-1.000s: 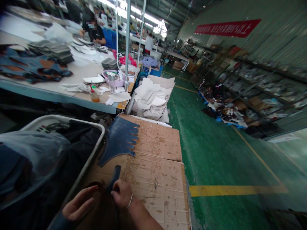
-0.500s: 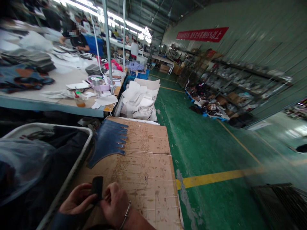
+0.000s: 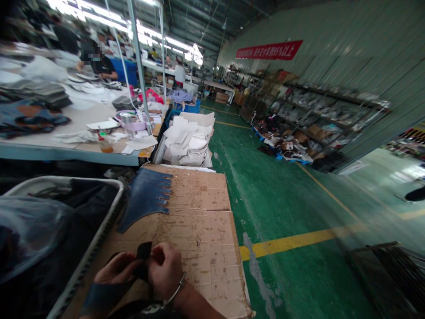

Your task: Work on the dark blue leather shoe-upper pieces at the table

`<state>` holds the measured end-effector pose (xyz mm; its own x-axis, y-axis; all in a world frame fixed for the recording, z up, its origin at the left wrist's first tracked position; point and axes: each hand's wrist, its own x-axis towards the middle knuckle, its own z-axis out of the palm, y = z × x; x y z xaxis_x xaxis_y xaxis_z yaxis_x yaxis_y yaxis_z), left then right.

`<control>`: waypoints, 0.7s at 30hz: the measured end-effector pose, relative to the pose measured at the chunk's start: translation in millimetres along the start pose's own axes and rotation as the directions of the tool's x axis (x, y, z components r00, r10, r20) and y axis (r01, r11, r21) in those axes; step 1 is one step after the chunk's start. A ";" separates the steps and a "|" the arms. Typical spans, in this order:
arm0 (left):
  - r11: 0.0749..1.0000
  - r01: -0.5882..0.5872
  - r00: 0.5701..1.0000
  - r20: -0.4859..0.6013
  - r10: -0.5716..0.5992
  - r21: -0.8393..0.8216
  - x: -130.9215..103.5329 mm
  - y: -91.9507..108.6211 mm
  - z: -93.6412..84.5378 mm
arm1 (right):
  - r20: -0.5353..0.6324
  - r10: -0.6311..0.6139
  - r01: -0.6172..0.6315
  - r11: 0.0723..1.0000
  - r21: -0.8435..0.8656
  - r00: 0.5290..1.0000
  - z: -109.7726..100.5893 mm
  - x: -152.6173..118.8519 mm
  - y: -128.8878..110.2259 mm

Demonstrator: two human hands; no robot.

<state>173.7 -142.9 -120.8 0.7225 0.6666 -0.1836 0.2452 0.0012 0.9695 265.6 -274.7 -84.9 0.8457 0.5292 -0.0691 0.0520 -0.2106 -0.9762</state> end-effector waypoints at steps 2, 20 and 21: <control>1.000 -0.024 0.999 -0.021 0.024 0.005 -1.0 4.3 1.8 | -0.002 0.010 -0.010 0.999 0.047 1.000 -2.4 -0.3 -1.0; 0.595 -0.738 0.631 0.013 0.775 0.318 19.7 3.3 -10.9 | -0.063 -0.136 0.132 0.989 -0.066 0.989 4.3 6.2 -3.7; 0.587 -0.738 0.629 0.024 0.777 0.333 19.4 3.2 -11.6 | -0.072 -0.149 0.144 0.987 -0.075 0.986 4.4 6.4 -3.2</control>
<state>181.0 -121.4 -119.4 0.6602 0.4023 0.6343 -0.1745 -0.7392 0.6505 268.5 -267.0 -83.1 0.8647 0.4938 0.0920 0.2123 -0.1932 -0.9579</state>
